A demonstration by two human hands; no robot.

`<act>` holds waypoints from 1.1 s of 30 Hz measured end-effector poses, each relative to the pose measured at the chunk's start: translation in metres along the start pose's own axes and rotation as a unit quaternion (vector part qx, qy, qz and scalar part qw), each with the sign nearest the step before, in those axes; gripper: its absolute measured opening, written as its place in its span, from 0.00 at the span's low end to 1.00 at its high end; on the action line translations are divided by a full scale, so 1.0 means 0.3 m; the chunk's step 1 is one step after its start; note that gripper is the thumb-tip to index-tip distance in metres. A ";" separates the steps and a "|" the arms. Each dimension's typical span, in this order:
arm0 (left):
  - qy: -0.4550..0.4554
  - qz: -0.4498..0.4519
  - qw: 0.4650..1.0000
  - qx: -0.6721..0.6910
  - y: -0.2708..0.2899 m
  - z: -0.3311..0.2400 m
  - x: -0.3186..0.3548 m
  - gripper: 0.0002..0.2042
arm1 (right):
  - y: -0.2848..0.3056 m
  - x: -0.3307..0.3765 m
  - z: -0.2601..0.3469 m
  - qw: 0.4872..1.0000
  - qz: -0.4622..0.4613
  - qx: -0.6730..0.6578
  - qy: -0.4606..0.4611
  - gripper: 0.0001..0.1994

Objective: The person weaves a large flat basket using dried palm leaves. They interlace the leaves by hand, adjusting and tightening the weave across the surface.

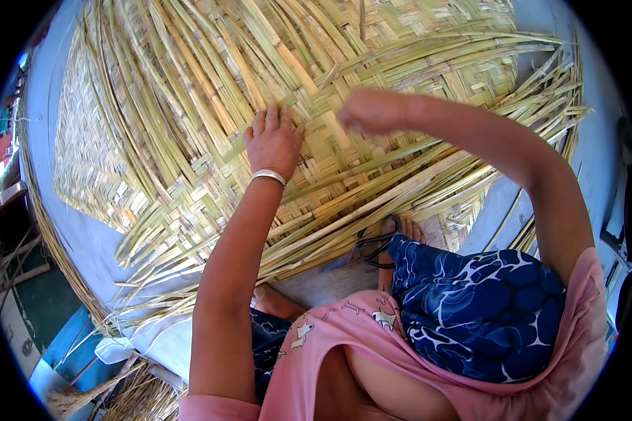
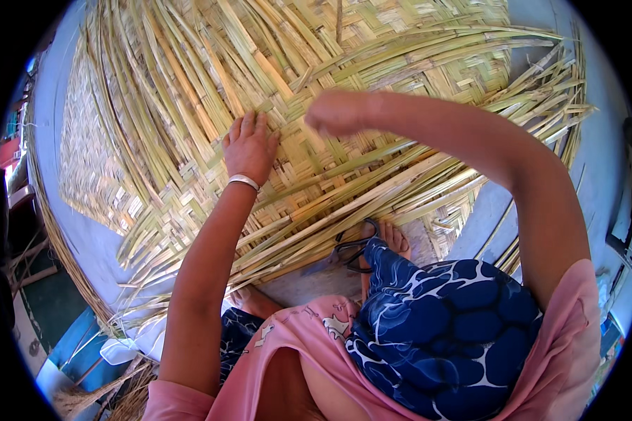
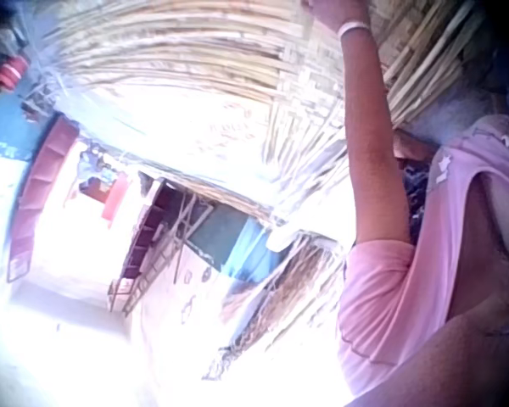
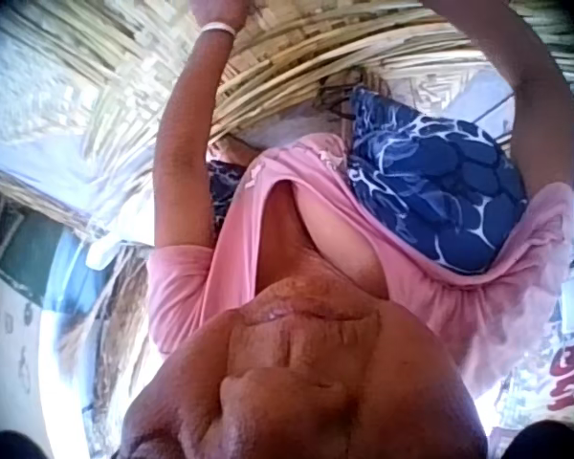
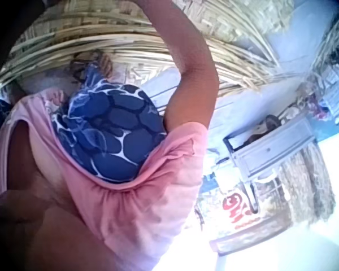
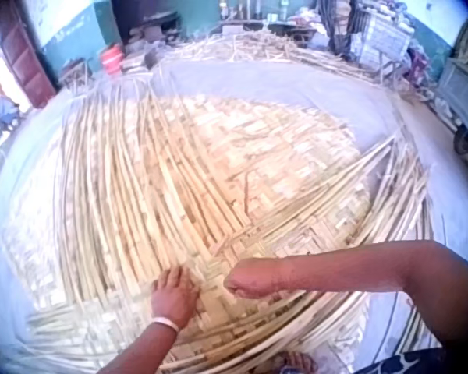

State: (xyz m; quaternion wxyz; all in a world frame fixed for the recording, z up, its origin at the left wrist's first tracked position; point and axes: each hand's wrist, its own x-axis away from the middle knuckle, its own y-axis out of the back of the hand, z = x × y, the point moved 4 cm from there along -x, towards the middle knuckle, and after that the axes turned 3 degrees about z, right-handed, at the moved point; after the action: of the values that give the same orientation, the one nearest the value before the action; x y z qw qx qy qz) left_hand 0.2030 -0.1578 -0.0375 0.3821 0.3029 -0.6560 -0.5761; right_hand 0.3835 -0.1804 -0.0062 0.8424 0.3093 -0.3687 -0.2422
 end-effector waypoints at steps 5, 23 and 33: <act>-0.027 -0.010 0.999 0.018 0.039 -0.009 -0.038 0.17 | -0.031 0.079 -0.029 0.972 -0.232 0.031 -0.023 0.05; 0.005 0.085 0.996 0.035 0.058 -0.039 -0.042 0.09 | 0.075 -0.084 -0.032 0.924 -0.179 0.337 0.005 0.03; -0.039 0.079 0.996 -0.033 0.050 -0.013 -0.108 0.10 | -0.090 0.121 0.090 0.977 0.112 -0.162 0.083 0.09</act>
State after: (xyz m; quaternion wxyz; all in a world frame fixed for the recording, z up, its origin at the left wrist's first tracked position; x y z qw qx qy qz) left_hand 0.2239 -0.1305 -0.0274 0.4104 0.2142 -0.6731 -0.5767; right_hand 0.3800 -0.2316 0.0066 0.9308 0.1443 -0.2861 -0.1761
